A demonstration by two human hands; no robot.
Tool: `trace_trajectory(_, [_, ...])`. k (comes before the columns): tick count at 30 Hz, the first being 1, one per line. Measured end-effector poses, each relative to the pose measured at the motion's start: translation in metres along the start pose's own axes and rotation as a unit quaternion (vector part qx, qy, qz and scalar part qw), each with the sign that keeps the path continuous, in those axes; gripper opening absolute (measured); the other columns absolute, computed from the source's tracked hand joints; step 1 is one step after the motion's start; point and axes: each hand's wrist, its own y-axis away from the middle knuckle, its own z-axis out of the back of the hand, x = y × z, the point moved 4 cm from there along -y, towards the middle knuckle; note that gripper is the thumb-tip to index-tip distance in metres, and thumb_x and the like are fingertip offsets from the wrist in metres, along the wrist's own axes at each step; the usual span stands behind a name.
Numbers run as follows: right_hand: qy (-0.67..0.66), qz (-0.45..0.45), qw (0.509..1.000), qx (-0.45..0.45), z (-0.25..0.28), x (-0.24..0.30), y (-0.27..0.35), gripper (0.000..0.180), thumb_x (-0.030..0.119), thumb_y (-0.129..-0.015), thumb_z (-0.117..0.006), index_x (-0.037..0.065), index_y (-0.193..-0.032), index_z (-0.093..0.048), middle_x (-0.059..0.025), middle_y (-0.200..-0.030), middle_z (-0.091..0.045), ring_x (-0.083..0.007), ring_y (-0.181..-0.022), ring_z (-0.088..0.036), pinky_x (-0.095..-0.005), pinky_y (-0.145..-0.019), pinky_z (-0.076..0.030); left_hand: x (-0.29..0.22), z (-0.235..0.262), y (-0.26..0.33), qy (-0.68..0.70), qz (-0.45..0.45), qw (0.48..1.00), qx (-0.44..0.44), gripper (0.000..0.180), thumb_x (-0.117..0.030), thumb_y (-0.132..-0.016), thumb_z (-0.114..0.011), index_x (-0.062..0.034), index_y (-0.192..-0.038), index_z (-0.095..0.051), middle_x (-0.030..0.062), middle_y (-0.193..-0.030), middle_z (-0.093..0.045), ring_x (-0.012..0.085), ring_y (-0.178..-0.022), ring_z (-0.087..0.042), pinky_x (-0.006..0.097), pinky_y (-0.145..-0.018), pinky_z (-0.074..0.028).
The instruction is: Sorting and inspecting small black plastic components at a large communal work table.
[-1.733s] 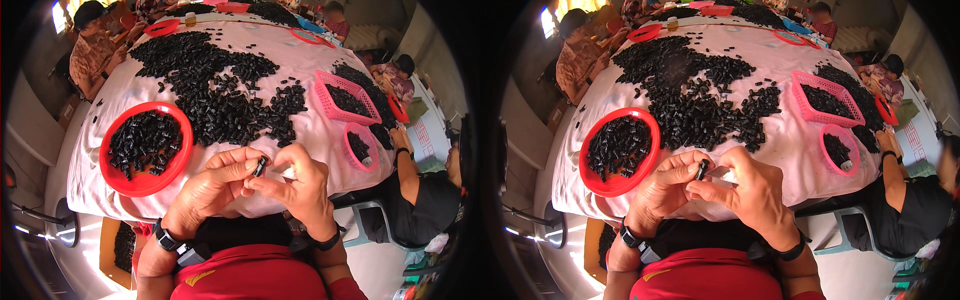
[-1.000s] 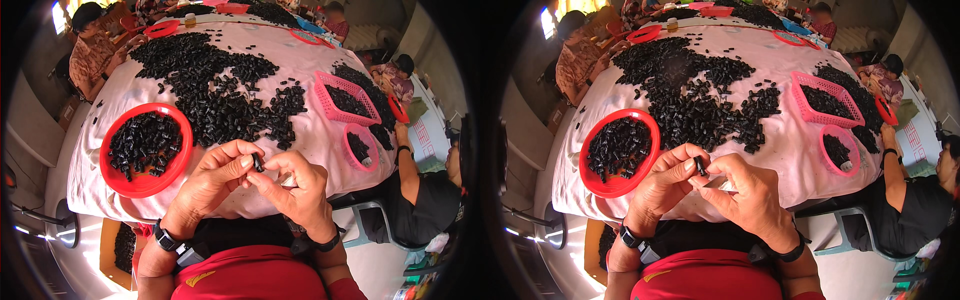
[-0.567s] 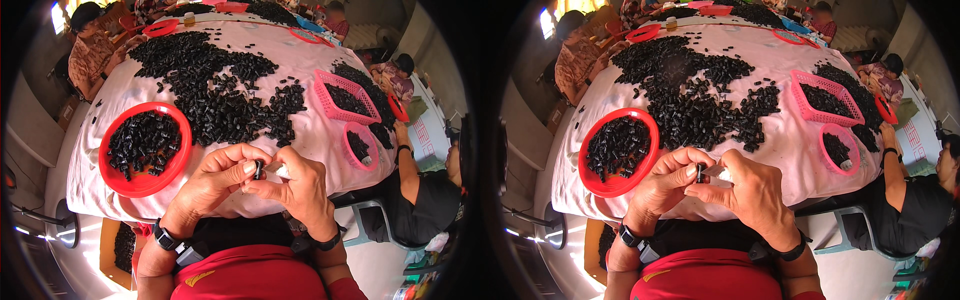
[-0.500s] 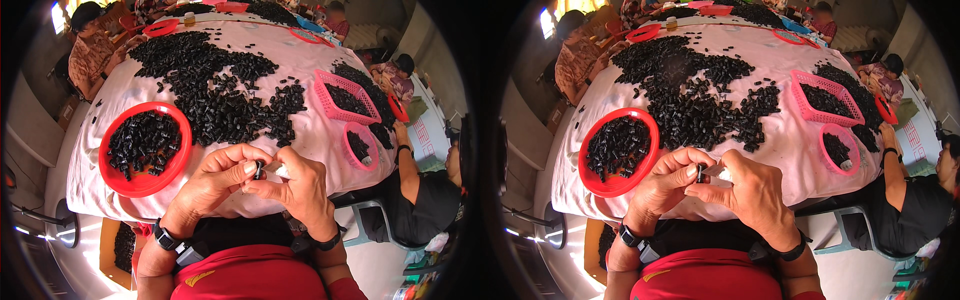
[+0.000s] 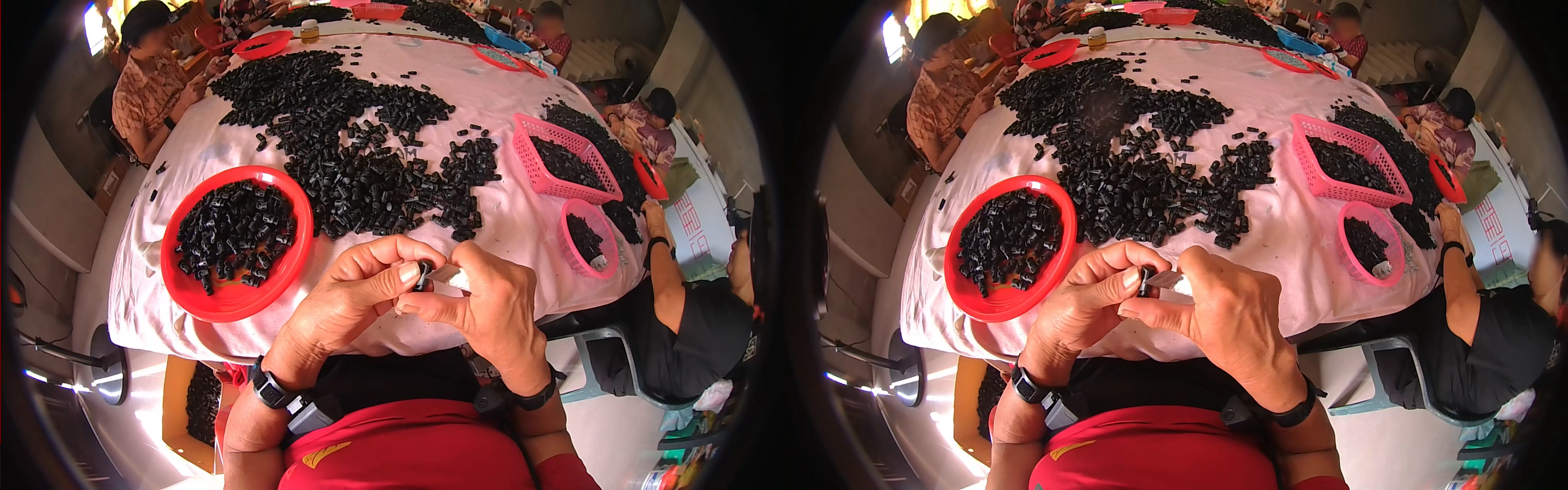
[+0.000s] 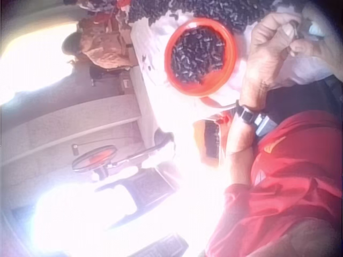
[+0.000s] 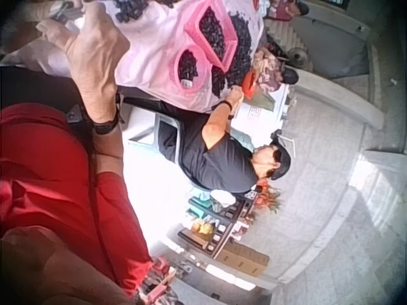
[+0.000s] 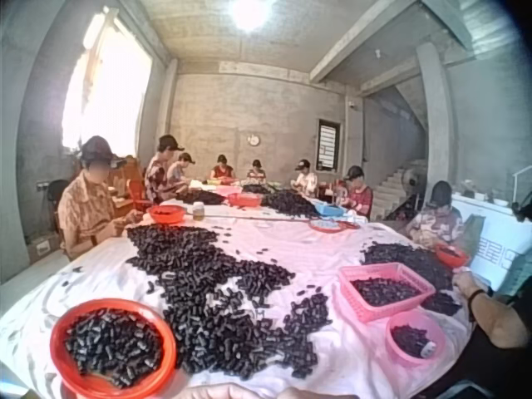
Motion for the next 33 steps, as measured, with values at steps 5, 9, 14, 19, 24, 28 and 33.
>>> trace_trajectory(5, [0.011,0.026,0.999,-0.022,-0.003,-0.002,0.001,0.052,0.054,-0.072,-0.078,0.006,-0.075,-0.057,-0.0072,-0.060,-0.059,-0.0234,-0.052,-0.062,-0.0349,-0.046,-0.046,0.003,0.002,0.001,0.007,0.006,1.000,0.000,0.028,-0.022,-0.095,-0.063,-0.0009,-0.113,-0.062,0.0040,-0.105,-0.065,0.0100,-0.092,-0.060,0.024,-0.080,-0.050])
trace_trajectory(9, [0.015,0.045,0.998,-0.037,-0.004,-0.003,0.002,0.051,0.055,-0.074,-0.075,0.008,-0.073,-0.056,-0.0040,-0.056,-0.054,-0.0203,-0.047,-0.058,-0.0343,-0.042,-0.042,0.005,0.006,0.000,-0.008,-0.004,1.000,0.012,0.027,-0.020,-0.098,-0.058,-0.0003,-0.117,-0.062,0.0062,-0.110,-0.066,0.0096,-0.095,-0.058,0.024,-0.079,-0.046])
trace_trajectory(14, [0.005,0.023,1.000,-0.017,-0.003,-0.001,0.000,0.052,0.054,-0.073,-0.077,0.006,-0.074,-0.058,-0.0069,-0.059,-0.059,-0.0231,-0.051,-0.061,-0.0346,-0.046,-0.046,0.003,0.004,0.000,0.005,0.002,1.000,0.013,0.026,-0.020,-0.099,-0.058,-0.0006,-0.116,-0.062,0.0058,-0.109,-0.066,0.0085,-0.092,-0.057,0.023,-0.076,-0.046])
trace_trajectory(19, [-0.007,0.000,1.000,0.005,-0.004,-0.003,0.000,0.053,0.054,-0.073,-0.078,0.004,-0.075,-0.059,-0.0094,-0.060,-0.062,-0.0258,-0.054,-0.064,-0.0350,-0.049,-0.049,0.006,0.006,-0.001,0.001,0.008,1.000,0.004,0.027,-0.021,-0.098,-0.060,-0.0016,-0.116,-0.063,0.0038,-0.108,-0.066,0.0062,-0.084,-0.055,0.021,-0.070,-0.043])
trace_trajectory(24, [0.001,0.001,1.000,0.018,-0.005,-0.004,0.000,0.052,0.053,-0.074,-0.077,0.004,-0.076,-0.059,-0.0093,-0.060,-0.062,-0.0256,-0.054,-0.064,-0.0346,-0.049,-0.049,0.006,0.006,-0.001,0.000,0.009,1.000,0.005,0.027,-0.021,-0.097,-0.060,-0.0021,-0.116,-0.063,0.0026,-0.107,-0.066,0.0051,-0.080,-0.052,0.020,-0.067,-0.041])
trace_trajectory(28, [-0.018,-0.011,0.999,0.027,-0.008,-0.006,0.000,0.050,0.052,-0.075,-0.077,0.004,-0.076,-0.059,-0.0093,-0.061,-0.063,-0.0253,-0.054,-0.065,-0.0343,-0.050,-0.049,0.008,0.008,0.000,0.008,0.011,1.000,-0.011,0.027,-0.021,-0.097,-0.060,-0.0021,-0.117,-0.063,0.0014,-0.103,-0.066,0.0046,-0.079,-0.052,0.020,-0.066,-0.041])
trace_trajectory(33, [-0.004,0.048,0.998,-0.029,-0.011,-0.008,0.004,0.052,0.055,-0.073,-0.076,0.008,-0.069,-0.054,-0.0051,-0.058,-0.058,-0.0207,-0.047,-0.060,-0.0337,-0.042,-0.044,0.006,0.005,0.000,0.015,0.011,1.000,0.002,0.026,-0.020,-0.098,-0.060,-0.0021,-0.117,-0.063,0.0012,-0.102,-0.066,0.0047,-0.080,-0.053,0.020,-0.068,-0.042])
